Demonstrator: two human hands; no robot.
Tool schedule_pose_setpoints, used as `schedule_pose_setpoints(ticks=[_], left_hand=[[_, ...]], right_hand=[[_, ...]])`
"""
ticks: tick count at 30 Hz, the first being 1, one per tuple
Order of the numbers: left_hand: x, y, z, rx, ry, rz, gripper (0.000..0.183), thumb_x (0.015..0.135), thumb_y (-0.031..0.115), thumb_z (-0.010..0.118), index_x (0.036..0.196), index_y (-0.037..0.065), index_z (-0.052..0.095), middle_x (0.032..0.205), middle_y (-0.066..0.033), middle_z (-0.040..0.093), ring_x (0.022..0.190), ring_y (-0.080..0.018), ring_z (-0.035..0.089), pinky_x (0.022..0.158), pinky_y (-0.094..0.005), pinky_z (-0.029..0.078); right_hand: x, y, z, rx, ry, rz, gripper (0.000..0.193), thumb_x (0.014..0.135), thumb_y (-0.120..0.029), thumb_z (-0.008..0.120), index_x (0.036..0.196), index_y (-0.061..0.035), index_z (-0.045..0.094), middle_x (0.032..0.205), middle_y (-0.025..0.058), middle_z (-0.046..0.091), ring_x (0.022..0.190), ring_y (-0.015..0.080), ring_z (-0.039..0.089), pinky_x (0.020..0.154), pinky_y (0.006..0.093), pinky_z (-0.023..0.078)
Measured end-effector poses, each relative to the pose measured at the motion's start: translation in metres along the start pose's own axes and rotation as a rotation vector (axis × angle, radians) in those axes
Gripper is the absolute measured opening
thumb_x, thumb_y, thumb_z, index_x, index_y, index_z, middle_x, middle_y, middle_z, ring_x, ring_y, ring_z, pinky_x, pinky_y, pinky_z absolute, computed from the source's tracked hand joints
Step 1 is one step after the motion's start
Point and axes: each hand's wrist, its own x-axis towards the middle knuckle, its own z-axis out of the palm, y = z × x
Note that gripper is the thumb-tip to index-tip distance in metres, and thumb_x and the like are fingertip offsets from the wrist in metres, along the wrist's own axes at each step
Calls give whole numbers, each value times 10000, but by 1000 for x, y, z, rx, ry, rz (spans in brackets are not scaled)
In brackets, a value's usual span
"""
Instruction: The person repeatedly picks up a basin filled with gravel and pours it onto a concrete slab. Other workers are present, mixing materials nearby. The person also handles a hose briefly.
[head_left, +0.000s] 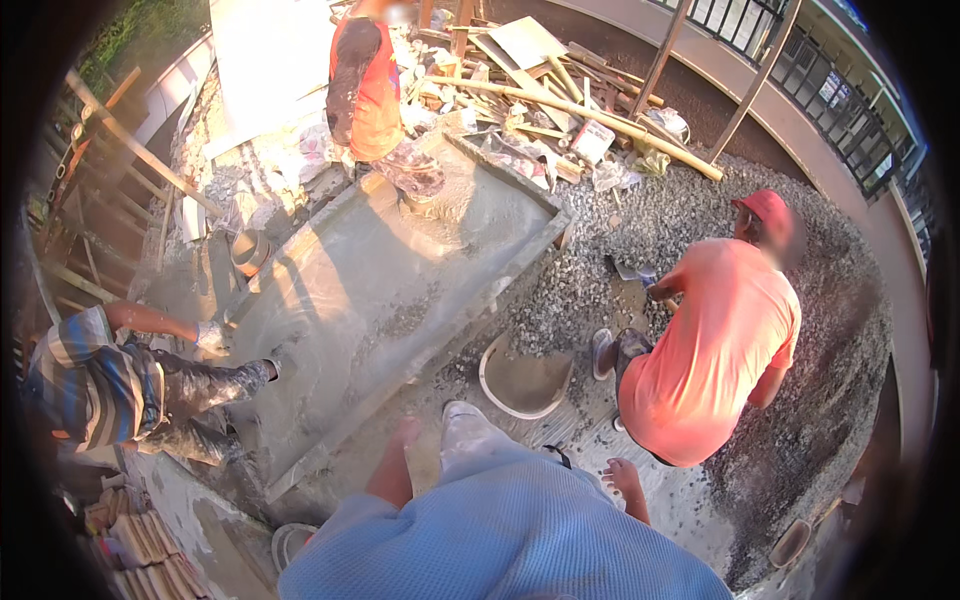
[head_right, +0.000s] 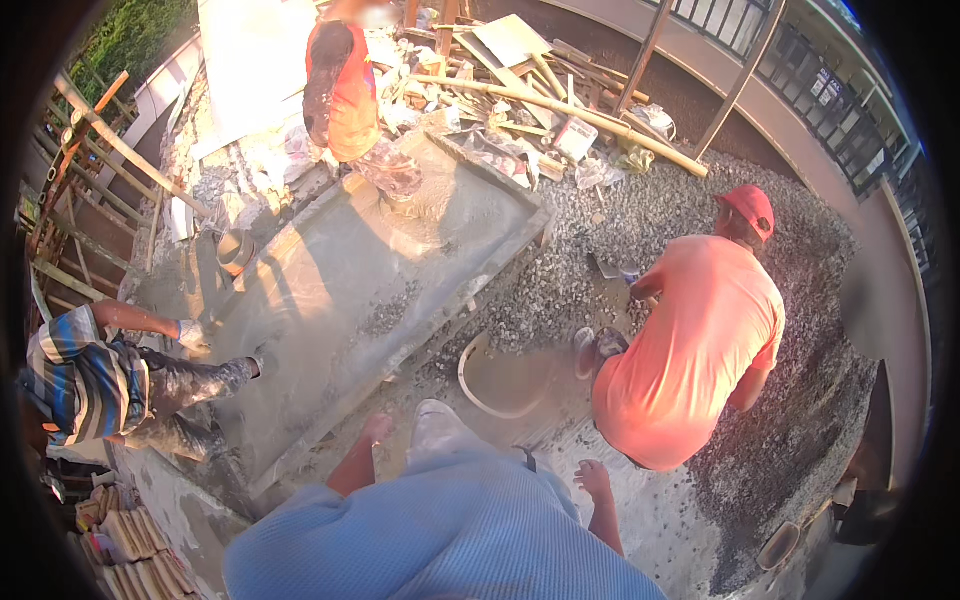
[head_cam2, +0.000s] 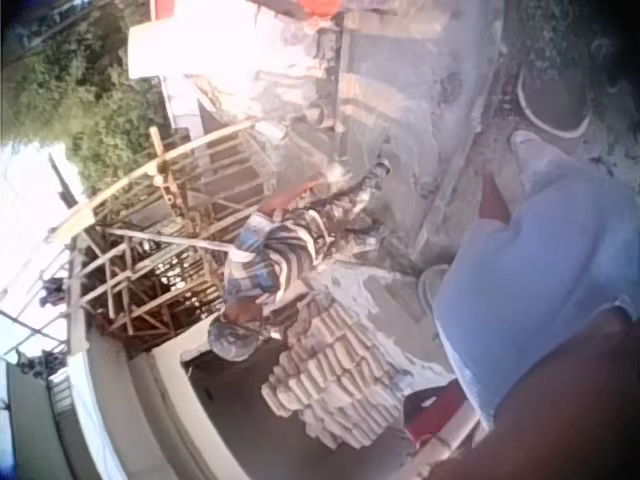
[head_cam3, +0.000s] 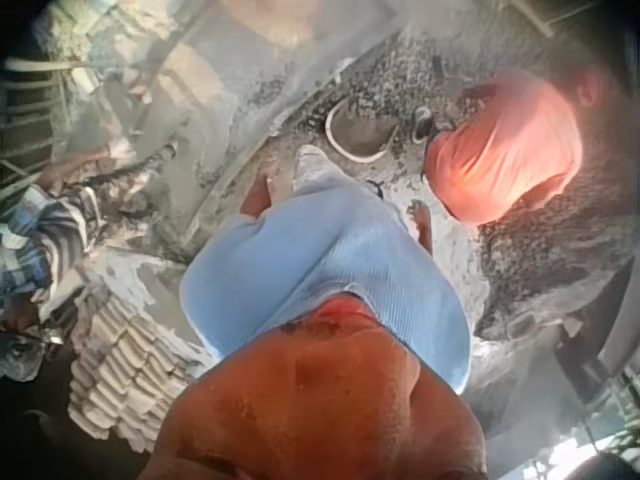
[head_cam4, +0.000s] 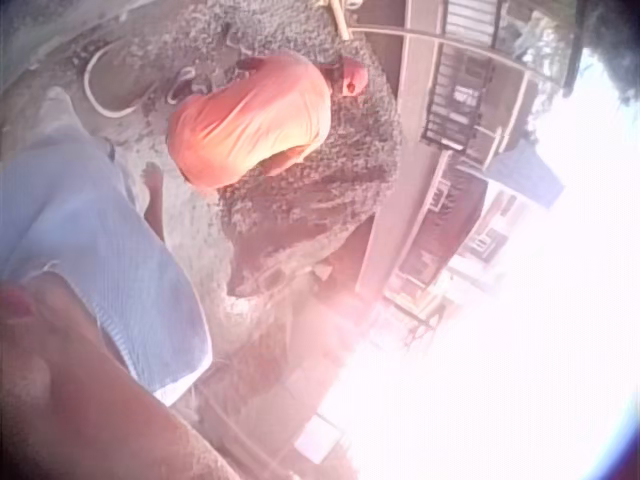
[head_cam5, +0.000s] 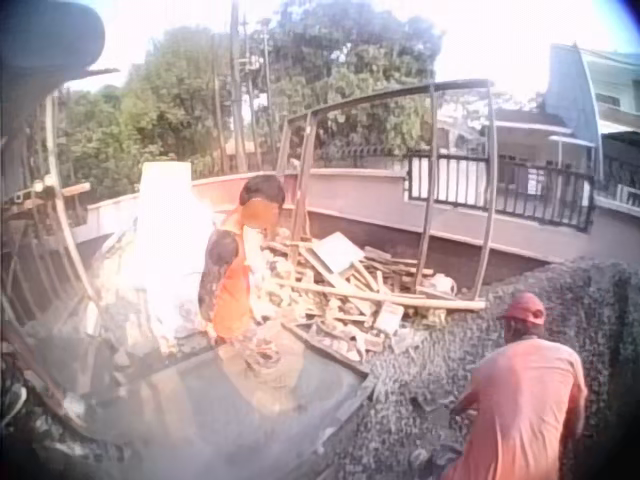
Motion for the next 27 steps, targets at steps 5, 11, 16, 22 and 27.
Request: schedule_pose_setpoints(ticks=[5,11,16,22,27], left_hand=[[-66,-59,38,-171,159,-305,300,854,277,493,1073,99,594,914,-117,649,735,-232,604,618,-399,465],[-146,6,51,-183,171,-49,347,884,292,465,1157,101,564,961,-84,644,804,-210,622,596,-335,491],[-164,33,42,-166,224,146,368,870,308,476,1140,82,584,898,-80,639,753,-173,605,594,-303,491],[-121,19,-5,152,1,142,399,834,298,519,1167,79,552,854,-39,595,679,-139,568,550,-286,452],[-94,12,-31,-394,204,264,362,889,271,498,1163,37,527,840,-61,604,707,-130,593,540,-280,462]], right_hand=[[5,24,-35,36,-67,80,312,873,-227,444,1097,-48,567,839,105,635,653,177,628,497,301,472],[-23,89,-51,-682,-374,-23,277,834,-236,488,907,-10,630,760,126,623,657,248,623,543,396,493],[18,171,-37,-758,-368,-308,271,816,-225,501,880,0,637,742,132,617,653,263,618,565,406,500],[80,177,0,-827,-31,-980,258,786,-206,524,880,0,645,742,129,618,636,253,610,571,415,508],[38,70,18,-82,-123,-3,272,852,-210,491,1042,-49,599,806,101,630,620,176,606,487,327,482]])
